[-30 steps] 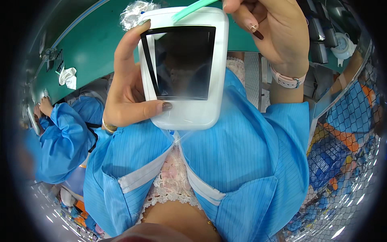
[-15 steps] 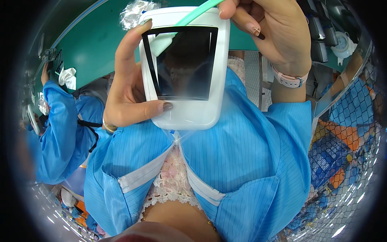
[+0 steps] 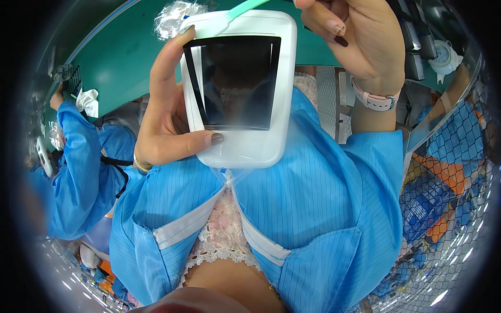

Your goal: Assembling handheld electronic devices by applying screens and protective films on an industrial assembly line.

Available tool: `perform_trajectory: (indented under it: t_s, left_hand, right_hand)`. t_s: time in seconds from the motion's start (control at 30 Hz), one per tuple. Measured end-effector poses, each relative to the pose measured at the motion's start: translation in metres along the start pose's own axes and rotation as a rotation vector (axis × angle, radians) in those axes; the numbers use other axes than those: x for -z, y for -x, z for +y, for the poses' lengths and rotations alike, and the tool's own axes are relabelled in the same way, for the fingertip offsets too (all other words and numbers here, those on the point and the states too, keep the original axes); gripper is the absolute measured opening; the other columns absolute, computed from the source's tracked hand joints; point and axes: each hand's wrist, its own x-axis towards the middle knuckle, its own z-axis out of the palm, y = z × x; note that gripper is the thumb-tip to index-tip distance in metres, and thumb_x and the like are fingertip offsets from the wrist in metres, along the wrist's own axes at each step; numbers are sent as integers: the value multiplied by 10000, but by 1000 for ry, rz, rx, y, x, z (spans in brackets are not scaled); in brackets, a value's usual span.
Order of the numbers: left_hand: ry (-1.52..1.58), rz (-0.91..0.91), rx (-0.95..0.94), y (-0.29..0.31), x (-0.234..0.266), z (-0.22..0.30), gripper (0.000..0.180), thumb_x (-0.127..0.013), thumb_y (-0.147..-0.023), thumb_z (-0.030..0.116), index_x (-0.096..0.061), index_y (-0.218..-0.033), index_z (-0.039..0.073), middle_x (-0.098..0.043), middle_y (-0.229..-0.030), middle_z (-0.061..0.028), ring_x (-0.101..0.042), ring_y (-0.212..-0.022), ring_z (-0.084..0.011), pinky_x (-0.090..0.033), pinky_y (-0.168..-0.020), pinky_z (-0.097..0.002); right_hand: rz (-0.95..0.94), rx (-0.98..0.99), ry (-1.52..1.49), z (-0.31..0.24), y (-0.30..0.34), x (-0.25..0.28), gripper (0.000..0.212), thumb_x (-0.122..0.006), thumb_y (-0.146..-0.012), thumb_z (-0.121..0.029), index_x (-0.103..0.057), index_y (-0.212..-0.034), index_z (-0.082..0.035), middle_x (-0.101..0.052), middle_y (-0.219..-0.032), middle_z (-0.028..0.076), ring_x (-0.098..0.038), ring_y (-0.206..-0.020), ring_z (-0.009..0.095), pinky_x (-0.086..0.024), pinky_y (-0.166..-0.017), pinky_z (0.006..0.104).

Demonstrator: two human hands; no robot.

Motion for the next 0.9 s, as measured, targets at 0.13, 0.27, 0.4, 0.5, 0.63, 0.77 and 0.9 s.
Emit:
perform_trajectory:
  t_s: [0.13, 0.27, 0.4, 0.5, 0.63, 0.77, 0.9]
  left_hand:
    - [29, 29, 15, 2, 0, 0, 1114, -598, -518, -87, -109, -1500, 112, -359, -1435, -222, -487, -1248, -340, -382, -1032, -371]
    - [-25, -17, 18, 2, 3, 3, 1112, -607, -533, -89, -94, -1500, 107, -337, -1449, -223, -482, -1252, -336, -386, -1026, -369]
    - [-45, -30, 3, 3, 4, -1, 1110, -613, -531, -82, -108, -1499, 112, -327, -1456, -219, -486, -1248, -337, -386, -1030, -375]
    - [-57, -12, -2, 1, 6, -6, 1111, -624, -524, -72, -125, -1498, 120, -324, -1459, -213, -489, -1245, -340, -385, -1036, -385]
    - [-90, -12, 4, -1, 5, 1, 1108, -625, -513, -56, -142, -1494, 123, -328, -1457, -206, -485, -1249, -344, -384, -1040, -394]
    - [-95, -10, 59, -3, 8, 1, 1095, -620, -515, -41, -148, -1490, 117, -341, -1448, -203, -489, -1244, -340, -397, -1032, -396]
    - [-73, 11, 29, -4, 5, 1, 1077, -623, -522, -34, -153, -1481, 94, -333, -1450, -198, -493, -1239, -334, -419, -1015, -393]
  right_hand:
    - [40, 43, -37, 1, -2, 5, 287, -412, -978, -146, -599, -989, 72, -640, -687, 108, -404, -395, 74, -310, -373, 208]
    - [41, 54, 57, 4, 1, 6, 277, -419, -973, -143, -601, -974, 66, -631, -667, 106, -402, -392, 73, -308, -376, 203]
    - [32, 41, 84, 7, 3, 7, 271, -425, -969, -141, -599, -960, 67, -629, -671, 116, -407, -397, 76, -313, -381, 199]
    - [30, 15, 20, 10, 0, 10, 271, -423, -970, -139, -598, -963, 68, -629, -675, 121, -411, -401, 78, -319, -384, 197]
    - [25, 10, 14, 3, 2, 2, 271, -422, -970, -138, -599, -963, 67, -629, -677, 123, -409, -402, 79, -327, -388, 196]
    - [-26, 4, -30, 4, -3, 5, 270, -420, -972, -138, -600, -972, 63, -630, -676, 108, -400, -401, 78, -308, -387, 201]
    - [165, 159, 1, 6, -3, 2, 270, -417, -982, -159, -595, -973, 43, -616, -650, 84, -383, -400, 73, -287, -388, 206]
